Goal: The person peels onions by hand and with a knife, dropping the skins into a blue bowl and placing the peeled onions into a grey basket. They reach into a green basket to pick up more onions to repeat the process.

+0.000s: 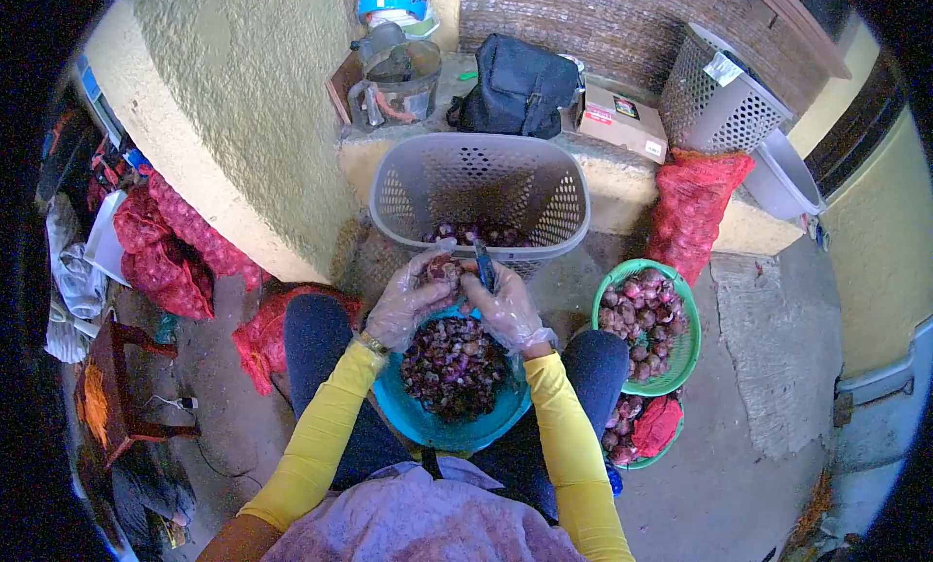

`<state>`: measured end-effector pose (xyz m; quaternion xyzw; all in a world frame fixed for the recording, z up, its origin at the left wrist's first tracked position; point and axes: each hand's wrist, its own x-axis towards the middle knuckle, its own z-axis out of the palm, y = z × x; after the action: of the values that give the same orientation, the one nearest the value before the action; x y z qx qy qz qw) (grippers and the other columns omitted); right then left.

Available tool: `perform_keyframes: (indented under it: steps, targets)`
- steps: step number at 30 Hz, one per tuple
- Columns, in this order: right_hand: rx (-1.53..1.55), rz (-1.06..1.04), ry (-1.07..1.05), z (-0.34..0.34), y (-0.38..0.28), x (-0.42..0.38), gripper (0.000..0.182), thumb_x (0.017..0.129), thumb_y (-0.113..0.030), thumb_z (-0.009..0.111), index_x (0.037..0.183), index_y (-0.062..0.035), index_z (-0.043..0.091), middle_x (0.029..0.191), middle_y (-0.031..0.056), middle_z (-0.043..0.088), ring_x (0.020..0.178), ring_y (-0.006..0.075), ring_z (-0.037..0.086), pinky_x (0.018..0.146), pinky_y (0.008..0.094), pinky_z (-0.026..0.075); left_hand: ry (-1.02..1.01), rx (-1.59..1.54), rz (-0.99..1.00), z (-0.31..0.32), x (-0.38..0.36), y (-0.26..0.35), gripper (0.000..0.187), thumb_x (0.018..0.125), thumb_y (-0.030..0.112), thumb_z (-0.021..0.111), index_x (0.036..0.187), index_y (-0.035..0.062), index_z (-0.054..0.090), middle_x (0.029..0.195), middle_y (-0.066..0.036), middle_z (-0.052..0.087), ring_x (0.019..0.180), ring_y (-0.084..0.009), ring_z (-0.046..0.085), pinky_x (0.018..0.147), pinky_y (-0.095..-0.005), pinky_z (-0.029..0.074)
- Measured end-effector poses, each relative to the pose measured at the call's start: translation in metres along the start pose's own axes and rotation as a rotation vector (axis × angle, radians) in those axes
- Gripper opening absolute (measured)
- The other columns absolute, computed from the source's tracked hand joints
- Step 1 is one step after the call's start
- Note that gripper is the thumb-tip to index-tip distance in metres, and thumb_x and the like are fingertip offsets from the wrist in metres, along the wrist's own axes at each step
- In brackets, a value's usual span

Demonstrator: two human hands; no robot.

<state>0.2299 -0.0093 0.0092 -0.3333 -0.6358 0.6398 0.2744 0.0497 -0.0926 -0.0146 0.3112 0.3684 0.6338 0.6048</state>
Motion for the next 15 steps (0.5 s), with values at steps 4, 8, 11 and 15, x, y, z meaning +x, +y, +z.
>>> perform_keyframes:
  steps: [4,8,11,15]
  targets:
    - [0.059,0.015,0.015,-0.002,0.000,-0.002,0.045,0.108,-0.041,0.056,0.127,-0.0017,0.067,0.102,0.0065,0.073,0.072,0.0102,0.066,0.057,0.0221,0.043,0.012,0.005,-0.002,0.001,-0.001,0.005,0.056,0.099,0.007,0.067,0.151,0.0061,0.046,0.133,-0.009,0.060,0.115,-0.0210,0.066,0.101,-0.0369,0.057]
    - [0.124,0.083,0.031,-0.006,0.009,-0.001,0.045,0.110,-0.042,0.052,0.126,-0.0018,0.065,0.100,0.0048,0.071,0.069,0.0105,0.062,0.057,0.0245,0.045,-0.017,-0.011,0.042,0.003,-0.003,0.007,0.055,0.100,0.007,0.065,0.151,0.0056,0.045,0.145,-0.011,0.055,0.130,-0.0261,0.060,0.108,-0.0401,0.054]
    - [-0.100,-0.059,0.065,-0.015,0.037,0.002,0.038,0.112,-0.034,0.049,0.128,-0.0024,0.062,0.092,0.0013,0.066,0.068,0.0097,0.057,0.059,0.0252,0.047,-0.022,-0.003,0.051,0.004,-0.006,0.009,0.055,0.101,0.008,0.065,0.151,0.0058,0.044,0.156,-0.011,0.046,0.137,-0.0266,0.056,0.111,-0.0413,0.053]
    - [-0.066,-0.155,0.049,-0.006,0.026,-0.011,0.030,0.114,-0.026,0.046,0.129,-0.0057,0.060,0.086,-0.0024,0.056,0.069,0.0079,0.054,0.061,0.0240,0.047,-0.057,0.040,0.096,-0.001,-0.004,0.006,0.052,0.104,0.011,0.063,0.152,0.0065,0.043,0.166,-0.007,0.035,0.143,-0.0237,0.050,0.109,-0.0413,0.054]
